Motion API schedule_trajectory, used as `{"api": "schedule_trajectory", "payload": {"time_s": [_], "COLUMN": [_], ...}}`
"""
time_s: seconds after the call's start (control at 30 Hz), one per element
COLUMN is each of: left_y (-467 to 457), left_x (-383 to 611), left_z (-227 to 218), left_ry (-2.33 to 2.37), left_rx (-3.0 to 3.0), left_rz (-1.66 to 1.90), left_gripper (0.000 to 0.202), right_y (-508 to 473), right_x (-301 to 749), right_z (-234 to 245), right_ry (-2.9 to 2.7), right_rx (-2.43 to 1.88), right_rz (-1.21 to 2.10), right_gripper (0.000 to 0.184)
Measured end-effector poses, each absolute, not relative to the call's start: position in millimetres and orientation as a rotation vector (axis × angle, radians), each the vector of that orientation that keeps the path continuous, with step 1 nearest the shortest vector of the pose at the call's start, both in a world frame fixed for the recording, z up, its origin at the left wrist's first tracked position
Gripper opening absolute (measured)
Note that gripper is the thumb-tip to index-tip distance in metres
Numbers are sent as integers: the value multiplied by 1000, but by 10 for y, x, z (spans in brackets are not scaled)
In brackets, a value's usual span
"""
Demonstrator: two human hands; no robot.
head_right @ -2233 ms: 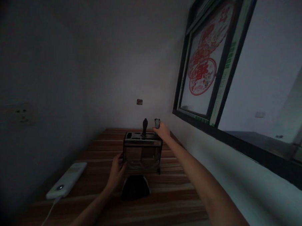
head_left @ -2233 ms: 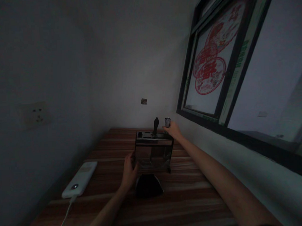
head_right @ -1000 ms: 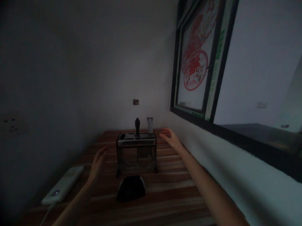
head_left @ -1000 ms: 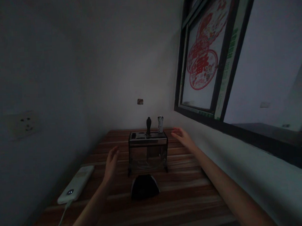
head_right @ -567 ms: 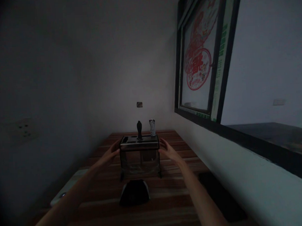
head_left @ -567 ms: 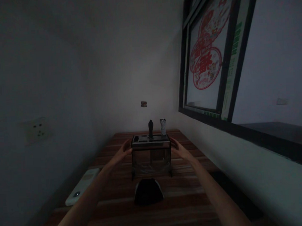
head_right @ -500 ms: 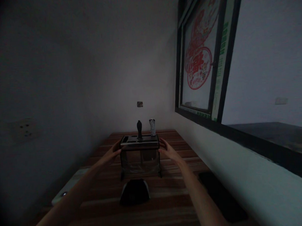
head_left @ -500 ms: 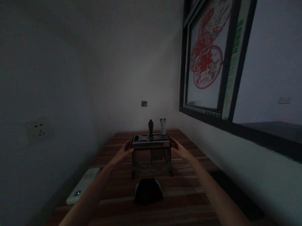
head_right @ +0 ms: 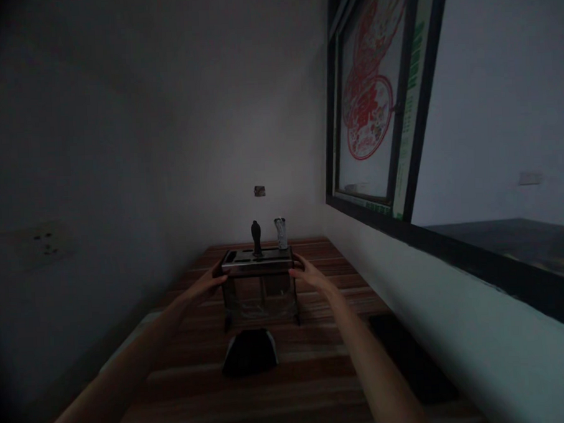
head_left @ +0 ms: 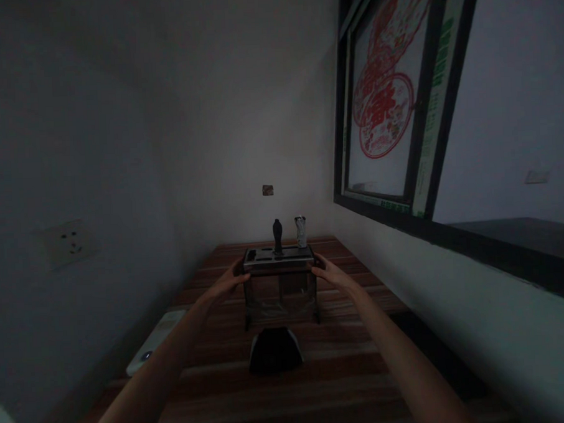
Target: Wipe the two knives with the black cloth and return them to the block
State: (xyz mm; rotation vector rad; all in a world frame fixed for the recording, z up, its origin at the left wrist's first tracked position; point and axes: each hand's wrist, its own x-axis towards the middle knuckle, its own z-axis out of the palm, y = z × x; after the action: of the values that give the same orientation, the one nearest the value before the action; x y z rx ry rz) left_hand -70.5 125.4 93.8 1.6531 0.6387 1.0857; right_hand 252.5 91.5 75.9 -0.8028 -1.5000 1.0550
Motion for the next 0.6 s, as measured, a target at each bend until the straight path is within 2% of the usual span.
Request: {"api": "schedule_trajectory", "payload": {"time_s": [0.37,0.6], "left_y": [1291,1339], "left_x": [-648,-615], "left_z": [867,832], "left_ry": [601,581], "left_rx": [1554,1532], "left_rz": [1191,1191], "left_gripper": [86,82], "right_y": [972,1020], "right_x": [2466,2468], "right_z": [693,641], "right_ry": [-1424,-1382], "right_rx": [-873,-840], "right_rz": [955,924], "right_gripper": [65,60]}}
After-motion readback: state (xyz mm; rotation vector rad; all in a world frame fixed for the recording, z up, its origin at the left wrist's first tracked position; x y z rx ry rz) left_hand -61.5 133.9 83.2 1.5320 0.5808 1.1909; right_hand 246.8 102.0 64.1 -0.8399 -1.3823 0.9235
